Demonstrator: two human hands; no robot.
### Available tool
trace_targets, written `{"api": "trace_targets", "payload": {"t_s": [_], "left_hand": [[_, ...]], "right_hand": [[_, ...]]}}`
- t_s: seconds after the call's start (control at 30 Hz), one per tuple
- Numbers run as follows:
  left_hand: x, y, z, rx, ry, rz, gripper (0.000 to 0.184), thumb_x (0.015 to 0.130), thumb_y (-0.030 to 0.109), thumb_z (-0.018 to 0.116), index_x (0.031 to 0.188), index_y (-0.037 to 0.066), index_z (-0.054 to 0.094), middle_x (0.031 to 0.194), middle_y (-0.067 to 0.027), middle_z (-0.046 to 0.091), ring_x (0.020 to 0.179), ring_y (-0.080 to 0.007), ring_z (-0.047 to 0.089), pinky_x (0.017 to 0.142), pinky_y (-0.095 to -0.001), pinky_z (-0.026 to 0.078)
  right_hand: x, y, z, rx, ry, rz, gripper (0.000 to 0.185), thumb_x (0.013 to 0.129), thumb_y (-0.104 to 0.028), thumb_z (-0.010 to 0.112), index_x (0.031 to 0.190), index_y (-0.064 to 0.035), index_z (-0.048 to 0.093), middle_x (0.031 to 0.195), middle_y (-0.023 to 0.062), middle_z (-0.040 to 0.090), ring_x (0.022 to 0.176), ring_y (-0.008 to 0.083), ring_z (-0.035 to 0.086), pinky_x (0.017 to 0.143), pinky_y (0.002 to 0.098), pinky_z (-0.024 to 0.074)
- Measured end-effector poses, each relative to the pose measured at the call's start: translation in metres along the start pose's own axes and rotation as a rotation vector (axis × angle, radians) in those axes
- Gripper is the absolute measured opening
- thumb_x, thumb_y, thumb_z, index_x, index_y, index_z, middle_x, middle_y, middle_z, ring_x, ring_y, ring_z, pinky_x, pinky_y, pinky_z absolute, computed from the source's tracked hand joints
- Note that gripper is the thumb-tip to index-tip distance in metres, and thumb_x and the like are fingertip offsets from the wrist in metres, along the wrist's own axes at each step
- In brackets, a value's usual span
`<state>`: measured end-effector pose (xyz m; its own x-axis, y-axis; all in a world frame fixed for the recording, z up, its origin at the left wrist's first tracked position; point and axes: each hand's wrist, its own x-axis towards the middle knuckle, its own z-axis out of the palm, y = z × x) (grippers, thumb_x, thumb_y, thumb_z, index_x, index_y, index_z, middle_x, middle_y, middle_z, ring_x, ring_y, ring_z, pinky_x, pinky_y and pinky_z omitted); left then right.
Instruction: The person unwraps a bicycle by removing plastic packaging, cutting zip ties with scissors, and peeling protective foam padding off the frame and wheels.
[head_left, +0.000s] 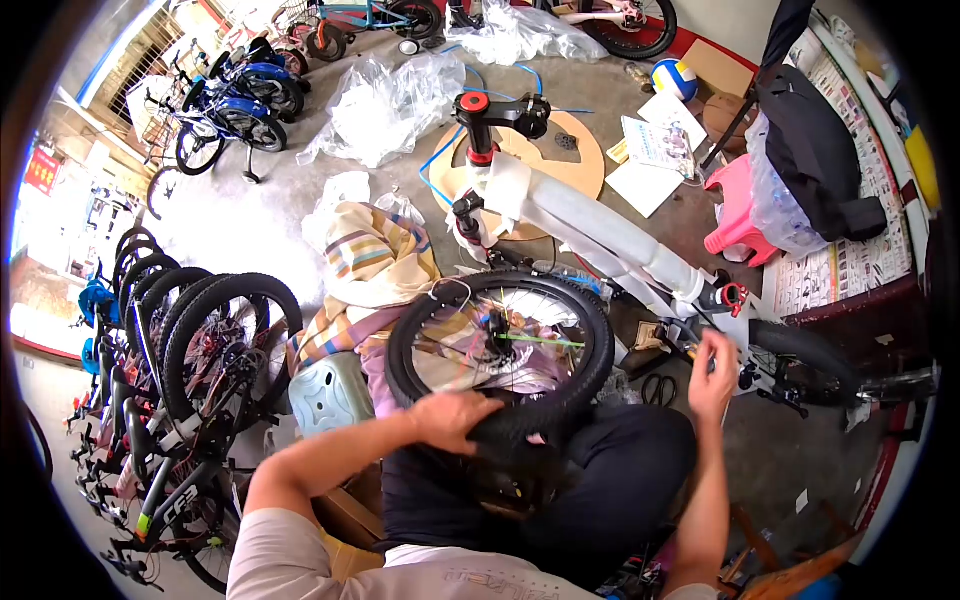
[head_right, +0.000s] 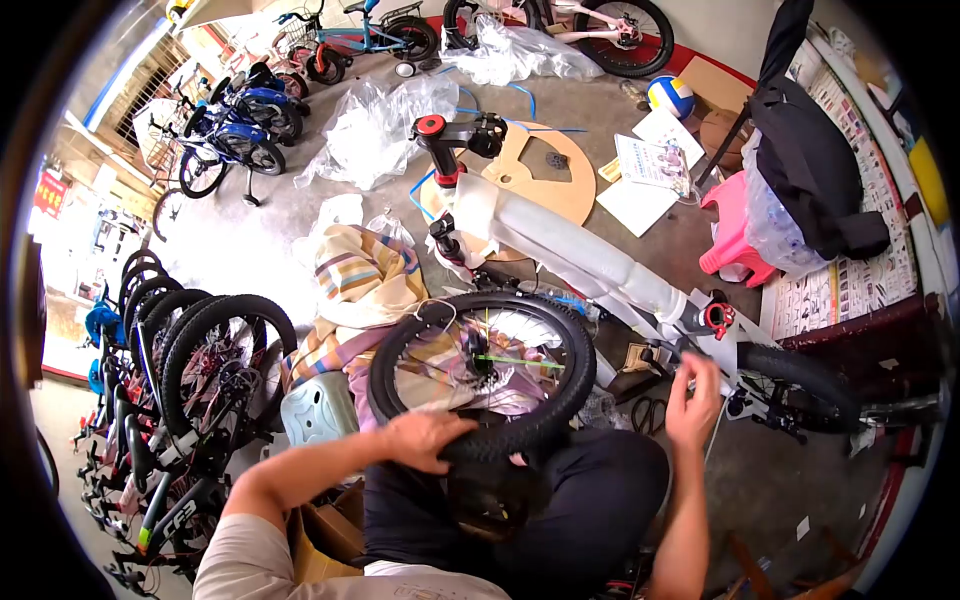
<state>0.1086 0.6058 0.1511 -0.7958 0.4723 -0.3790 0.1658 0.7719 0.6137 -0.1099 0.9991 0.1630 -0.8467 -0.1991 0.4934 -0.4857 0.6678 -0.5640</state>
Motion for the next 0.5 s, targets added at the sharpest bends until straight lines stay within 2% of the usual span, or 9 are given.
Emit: {"api": "trace_targets", "payload": {"t_s": [0.07, 0.13, 0.2, 0.27, 0.3, 0.33, 0.4, 0.47, 0.5], "left_hand": [[-0.002, -0.005, -0.060, 0.036, 0.041, 0.069, 0.081, 0.069, 0.032, 0.080, 0.140, 0.005, 0.054, 0.119, -0.0201, 0.068, 0.109, -0.0373, 0.067, 0.095, -0.0458, 0.054], [-0.009, 0.014, -0.122, -0.008, -0.061, -0.003, 0.077, 0.069, 0.031, 0.079, 0.138, 0.004, 0.057, 0.117, -0.0219, 0.069, 0.108, -0.0369, 0.068, 0.095, -0.0454, 0.054], [-0.028, 0.053, -0.169, -0.020, -0.107, -0.108, 0.077, 0.070, 0.030, 0.078, 0.140, 0.004, 0.056, 0.114, -0.0227, 0.070, 0.105, -0.0378, 0.069, 0.095, -0.0451, 0.053], [-0.062, 0.070, -0.191, -0.060, -0.041, -0.092, 0.080, 0.067, 0.027, 0.081, 0.140, 0.002, 0.057, 0.116, -0.0230, 0.071, 0.105, -0.0372, 0.070, 0.096, -0.0436, 0.053], [-0.084, 0.086, -0.207, -0.084, -0.020, -0.131, 0.080, 0.067, 0.027, 0.081, 0.138, 0.000, 0.058, 0.114, -0.0225, 0.071, 0.103, -0.0349, 0.071, 0.094, -0.0426, 0.054], [-0.108, 0.095, -0.218, -0.109, 0.006, -0.176, 0.080, 0.066, 0.027, 0.082, 0.136, -0.002, 0.058, 0.113, -0.0220, 0.072, 0.100, -0.0326, 0.072, 0.092, -0.0416, 0.055], [-0.168, 0.088, -0.222, -0.170, 0.142, -0.143, 0.082, 0.063, 0.027, 0.082, 0.136, 0.000, 0.057, 0.101, -0.0173, 0.073, 0.091, -0.0285, 0.074, 0.086, -0.0380, 0.056], [-0.234, 0.096, -0.240, -0.091, 0.181, -0.407, 0.087, 0.057, 0.024, 0.084, 0.135, -0.003, 0.056, 0.100, -0.0148, 0.073, 0.090, -0.0255, 0.073, 0.087, -0.0361, 0.057], [-0.264, 0.095, -0.234, -0.343, 0.412, -0.511, 0.085, 0.057, 0.024, 0.083, 0.133, -0.004, 0.056, 0.099, -0.0146, 0.072, 0.085, -0.0257, 0.073, 0.082, -0.0362, 0.059]], "right_hand": [[0.053, -0.029, -0.016, -0.196, 0.091, -0.300, 0.015, 0.095, -0.008, 0.064, 0.109, -0.0059, 0.067, 0.102, 0.0131, 0.066, 0.095, 0.0335, 0.063, 0.088, 0.0426, 0.0493], [0.097, -0.042, -0.014, -0.237, 0.092, -0.324, 0.014, 0.094, -0.014, 0.065, 0.106, -0.0072, 0.068, 0.104, 0.0107, 0.066, 0.101, 0.0339, 0.061, 0.096, 0.0445, 0.0451], [0.125, -0.028, 0.003, -0.357, 0.071, -0.318, 0.016, 0.094, -0.019, 0.066, 0.104, -0.0069, 0.069, 0.106, 0.0091, 0.066, 0.108, 0.0320, 0.060, 0.098, 0.0457, 0.0441], [0.129, 0.002, 0.028, -0.453, -0.002, -0.223, 0.021, 0.095, -0.025, 0.065, 0.105, -0.0071, 0.069, 0.111, 0.0078, 0.066, 0.114, 0.0297, 0.058, 0.098, 0.0470, 0.0442], [0.125, 0.013, 0.038, -0.479, -0.084, -0.133, 0.028, 0.099, -0.034, 0.059, 0.104, -0.0093, 0.072, 0.105, 0.0087, 0.071, 0.108, 0.0313, 0.065, 0.094, 0.0483, 0.0482], [0.127, 0.009, 0.042, -0.458, -0.094, -0.137, 0.028, 0.099, -0.034, 0.059, 0.104, -0.0093, 0.072, 0.105, 0.0087, 0.071, 0.108, 0.0313, 0.065, 0.094, 0.0483, 0.0482], [0.135, -0.007, 0.046, -0.840, -0.460, 0.145, 0.038, 0.103, -0.042, 0.050, 0.097, -0.0111, 0.073, 0.094, 0.0121, 0.075, 0.094, 0.0341, 0.071, 0.084, 0.0513, 0.0527], [0.128, 0.010, 0.050, -0.796, -0.350, 0.038, 0.047, 0.104, -0.045, 0.045, 0.090, -0.0109, 0.073, 0.086, 0.0151, 0.075, 0.083, 0.0367, 0.073, 0.077, 0.0541, 0.0544], [0.126, 0.013, 0.050, -0.789, -0.362, 0.016, 0.047, 0.104, -0.045, 0.045, 0.089, -0.0100, 0.072, 0.087, 0.0155, 0.075, 0.084, 0.0367, 0.073, 0.077, 0.0546, 0.0543]]}}
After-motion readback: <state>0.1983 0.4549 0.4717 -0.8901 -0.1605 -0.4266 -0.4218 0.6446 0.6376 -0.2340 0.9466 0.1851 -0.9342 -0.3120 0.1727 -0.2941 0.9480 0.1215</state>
